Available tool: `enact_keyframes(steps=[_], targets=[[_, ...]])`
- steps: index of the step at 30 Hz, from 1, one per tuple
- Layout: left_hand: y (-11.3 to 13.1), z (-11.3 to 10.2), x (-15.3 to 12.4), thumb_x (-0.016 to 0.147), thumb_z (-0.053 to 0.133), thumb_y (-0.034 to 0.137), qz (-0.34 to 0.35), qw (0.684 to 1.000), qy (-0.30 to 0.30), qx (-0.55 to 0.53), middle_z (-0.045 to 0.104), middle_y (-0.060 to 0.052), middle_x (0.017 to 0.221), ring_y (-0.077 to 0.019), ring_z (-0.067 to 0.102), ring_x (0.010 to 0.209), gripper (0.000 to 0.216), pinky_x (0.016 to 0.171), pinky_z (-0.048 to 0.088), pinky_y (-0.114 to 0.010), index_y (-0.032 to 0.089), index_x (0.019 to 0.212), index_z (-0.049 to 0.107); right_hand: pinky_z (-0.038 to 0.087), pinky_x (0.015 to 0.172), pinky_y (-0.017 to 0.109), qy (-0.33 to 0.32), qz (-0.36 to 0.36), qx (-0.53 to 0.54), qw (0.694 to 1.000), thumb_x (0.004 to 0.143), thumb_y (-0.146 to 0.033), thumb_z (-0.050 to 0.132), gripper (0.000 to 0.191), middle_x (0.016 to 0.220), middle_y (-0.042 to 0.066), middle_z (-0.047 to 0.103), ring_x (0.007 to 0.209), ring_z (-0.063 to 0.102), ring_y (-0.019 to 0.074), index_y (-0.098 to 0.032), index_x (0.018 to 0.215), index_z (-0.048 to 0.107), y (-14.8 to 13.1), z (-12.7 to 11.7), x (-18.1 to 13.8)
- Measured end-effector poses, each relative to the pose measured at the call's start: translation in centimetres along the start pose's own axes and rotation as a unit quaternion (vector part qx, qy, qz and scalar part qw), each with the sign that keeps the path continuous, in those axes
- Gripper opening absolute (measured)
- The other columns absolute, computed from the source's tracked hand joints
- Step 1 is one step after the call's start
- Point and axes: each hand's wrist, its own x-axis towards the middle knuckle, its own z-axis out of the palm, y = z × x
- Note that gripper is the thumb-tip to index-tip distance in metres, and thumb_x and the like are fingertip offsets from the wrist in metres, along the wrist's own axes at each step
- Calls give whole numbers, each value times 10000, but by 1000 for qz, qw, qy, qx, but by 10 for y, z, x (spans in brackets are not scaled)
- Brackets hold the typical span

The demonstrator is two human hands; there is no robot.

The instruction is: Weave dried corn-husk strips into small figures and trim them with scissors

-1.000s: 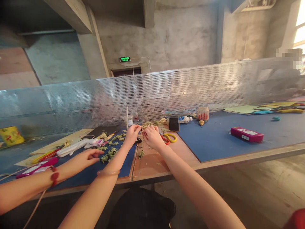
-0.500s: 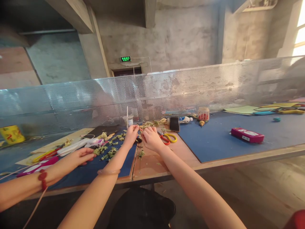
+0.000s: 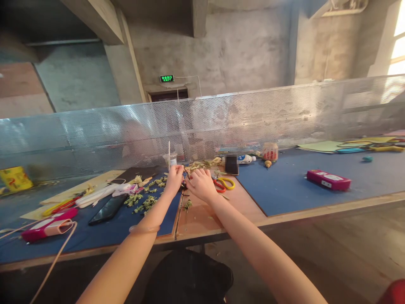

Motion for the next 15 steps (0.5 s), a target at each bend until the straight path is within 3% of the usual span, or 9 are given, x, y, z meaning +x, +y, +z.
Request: enact_keyframes(steps=[8,15], targets=[[12,5,-8,804,465,300,-15,994,-83,-76,535,-1,679,-102,494,477,130,476,415,-247,176,826,435,295,734,274,32,83,-6,996,858,-378,416,235,761,31,603,756,536,168,-181,776,514,7,15,1],[14,3,-10,811,451,282,-13,993,-103,-58,497,24,619,-91,479,454,105,470,407,-231,179,821,431,293,725,281,19,96,-18,995,877,-307,390,196,805,46,606,767,534,173,-186,788,516,12,14,2]])
